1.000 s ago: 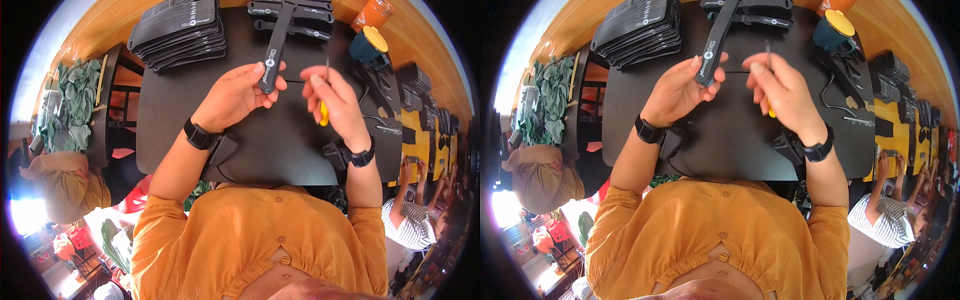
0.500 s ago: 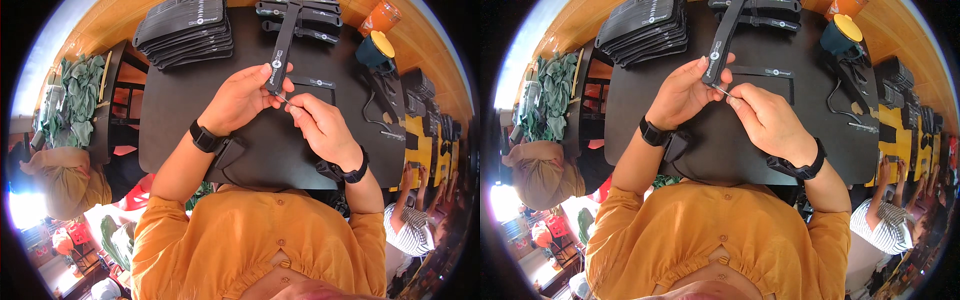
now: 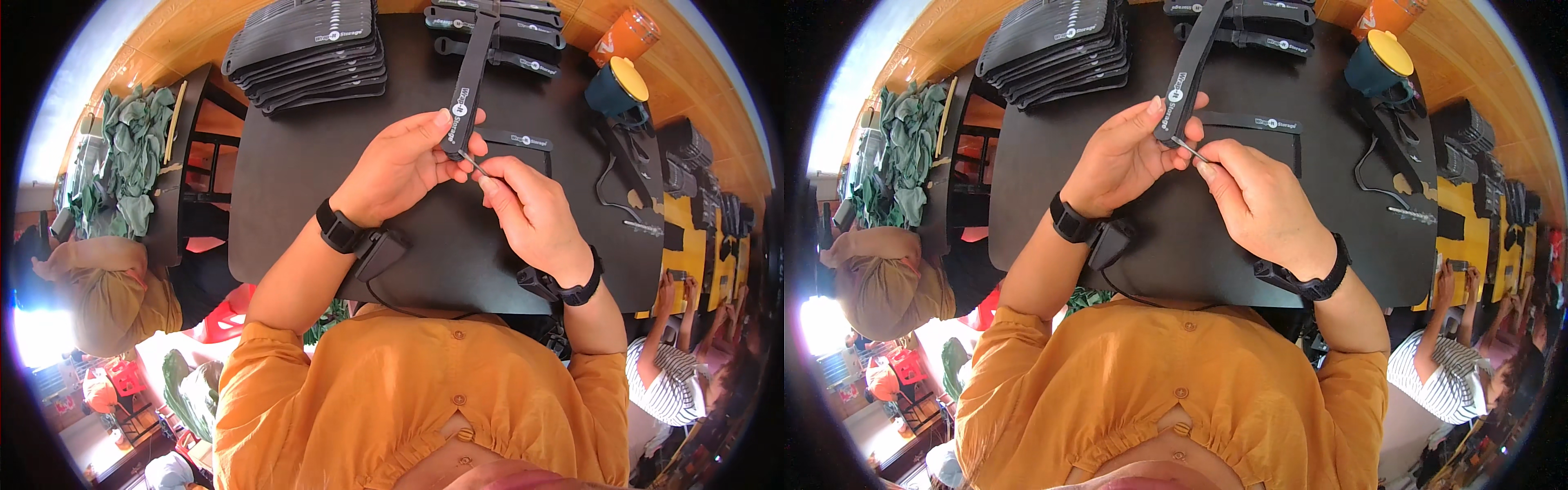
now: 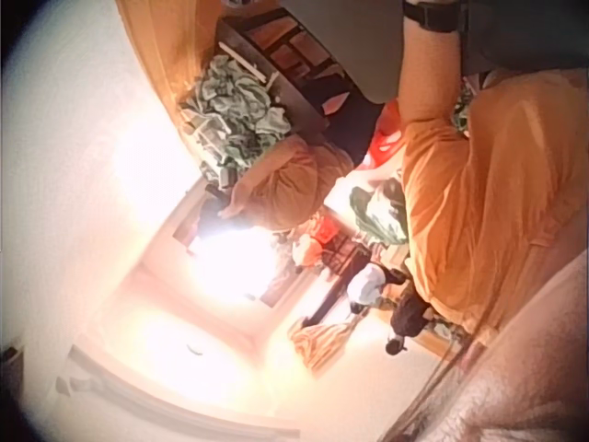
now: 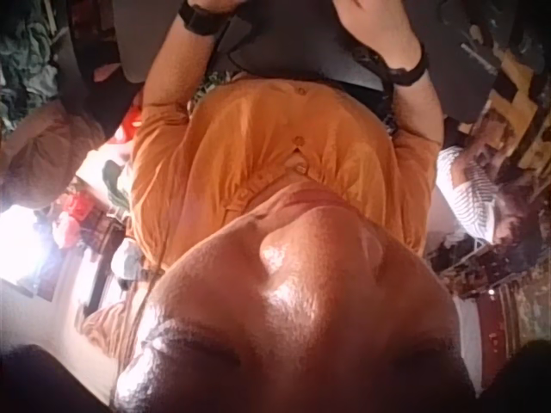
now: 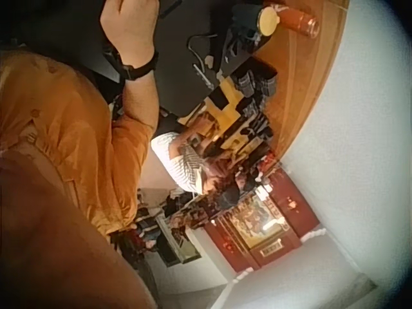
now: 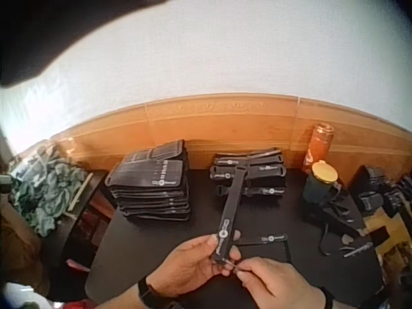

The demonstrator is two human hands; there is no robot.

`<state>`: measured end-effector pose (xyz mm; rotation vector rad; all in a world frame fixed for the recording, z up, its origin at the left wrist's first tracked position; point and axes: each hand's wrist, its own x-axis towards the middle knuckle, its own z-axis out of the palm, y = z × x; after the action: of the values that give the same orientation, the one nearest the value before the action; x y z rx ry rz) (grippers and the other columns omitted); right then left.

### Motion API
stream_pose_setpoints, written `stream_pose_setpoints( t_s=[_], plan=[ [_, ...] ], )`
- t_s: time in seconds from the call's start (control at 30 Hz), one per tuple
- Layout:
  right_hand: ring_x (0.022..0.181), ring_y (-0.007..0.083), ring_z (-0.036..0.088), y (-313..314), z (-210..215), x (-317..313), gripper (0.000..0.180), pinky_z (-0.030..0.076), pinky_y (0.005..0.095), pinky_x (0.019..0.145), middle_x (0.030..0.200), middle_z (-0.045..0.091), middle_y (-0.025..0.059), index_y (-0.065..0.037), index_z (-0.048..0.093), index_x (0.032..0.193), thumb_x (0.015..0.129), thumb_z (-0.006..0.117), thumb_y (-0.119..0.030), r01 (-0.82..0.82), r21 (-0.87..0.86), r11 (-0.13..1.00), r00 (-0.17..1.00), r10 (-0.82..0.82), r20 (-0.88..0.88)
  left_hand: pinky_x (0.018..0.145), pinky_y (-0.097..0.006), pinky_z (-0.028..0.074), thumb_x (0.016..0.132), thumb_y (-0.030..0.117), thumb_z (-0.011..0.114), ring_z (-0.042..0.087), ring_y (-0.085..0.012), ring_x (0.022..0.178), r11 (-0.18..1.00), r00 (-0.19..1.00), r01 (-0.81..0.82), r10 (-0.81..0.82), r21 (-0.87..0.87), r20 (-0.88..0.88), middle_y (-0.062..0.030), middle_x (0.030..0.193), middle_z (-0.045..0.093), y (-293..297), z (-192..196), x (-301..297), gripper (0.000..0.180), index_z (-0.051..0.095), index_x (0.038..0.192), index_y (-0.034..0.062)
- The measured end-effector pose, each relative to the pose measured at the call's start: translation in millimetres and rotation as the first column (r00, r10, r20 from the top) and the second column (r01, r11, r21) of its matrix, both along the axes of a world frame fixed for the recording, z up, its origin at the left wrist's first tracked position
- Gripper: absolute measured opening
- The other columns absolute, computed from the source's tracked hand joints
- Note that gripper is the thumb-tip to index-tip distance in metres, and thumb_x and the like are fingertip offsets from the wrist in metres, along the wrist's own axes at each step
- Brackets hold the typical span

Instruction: Assembling and inspecting small black straps using a precision tool at a workstation.

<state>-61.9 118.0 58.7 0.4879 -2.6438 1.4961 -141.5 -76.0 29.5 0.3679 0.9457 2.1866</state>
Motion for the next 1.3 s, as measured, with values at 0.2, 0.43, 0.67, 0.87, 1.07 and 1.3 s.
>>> stream_pose_setpoints(
  t_s=[0.2,0.43,0.67,0.87,1.07,1.3],
  plan=[
    [0.078,0.036,0.063,1,-5,-1,0.011,0.05,0.0392,0.066,0.088,0.064,0.0171,-0.003,0.059,0.104,0.094,0.059,-0.008,0.022,0.017,1.0,1.0,-0.021,-0.022,0.079,-0.029,0.05,0.106,0.032,0.04,0.059,-0.015,0.083,0.999,0.998,-0.017,0.015,0.042,0.062,-0.008,0.102,0.064,7,-4,5,0.048,0.046,0.137,-0.0037],
    [0.077,0.0386,0.062,-2,-9,-2,0.013,0.05,0.0438,0.064,0.087,0.063,0.0168,-0.004,0.057,0.102,0.089,0.059,-0.003,0.083,0.212,0.974,0.974,-0.035,-0.224,0.072,-0.027,0.045,0.108,0.032,0.036,0.053,-0.013,0.078,0.968,0.97,-0.242,0.238,-0.071,-0.056,-0.0052,0.096,0.058,21,-4,19,0.046,0.048,0.134,-0.003],
    [0.075,0.0374,0.062,-4,-12,-4,0.015,0.051,0.0431,0.062,0.085,0.062,0.0153,-0.004,0.056,0.1,0.086,0.059,0.001,0.059,0.182,0.981,0.962,-0.007,-0.273,0.071,-0.027,0.043,0.108,0.031,0.036,0.049,-0.0118,0.078,0.961,0.962,-0.271,0.269,-0.058,-0.049,-0.0043,0.095,0.056,26,-5,26,0.045,0.049,0.134,-0.0029],
    [0.075,0.036,0.063,-2,-13,-6,0.014,0.052,0.0417,0.061,0.087,0.063,0.0134,-0.005,0.055,0.098,0.086,0.058,0.001,0.072,0.253,0.965,0.96,0.001,-0.278,0.071,-0.027,0.044,0.108,0.031,0.035,0.048,-0.0116,0.079,0.943,0.947,-0.317,0.31,-0.099,-0.082,-0.0041,0.095,0.056,31,-8,26,0.044,0.049,0.133,-0.0027],
    [0.079,0.034,0.065,1,-11,-6,0.014,0.054,0.0402,0.064,0.09,0.066,0.0124,-0.006,0.055,0.1,0.087,0.057,0.001,0.041,0.178,0.983,0.972,0.002,-0.233,0.073,-0.028,0.045,0.108,0.03,0.034,0.05,-0.0122,0.079,0.917,0.917,-0.371,0.337,-0.147,-0.216,-0.0051,0.093,0.056,33,-5,25,0.044,0.05,0.132,-0.0027],
    [0.084,0.0308,0.068,-5,-14,-11,0.051,0.056,0.0378,0.069,0.097,0.068,0.0133,-0.012,0.049,0.136,0.087,0.055,0.004,0.072,0.048,0.996,0.967,-0.058,-0.247,0.075,-0.029,0.045,0.108,0.032,0.036,0.052,-0.0136,0.081,0.891,0.892,-0.443,0.427,-0.096,-0.15,-0.0057,0.093,0.058,40,-7,28,0.042,0.054,0.124,-0.0011]
  ],
)
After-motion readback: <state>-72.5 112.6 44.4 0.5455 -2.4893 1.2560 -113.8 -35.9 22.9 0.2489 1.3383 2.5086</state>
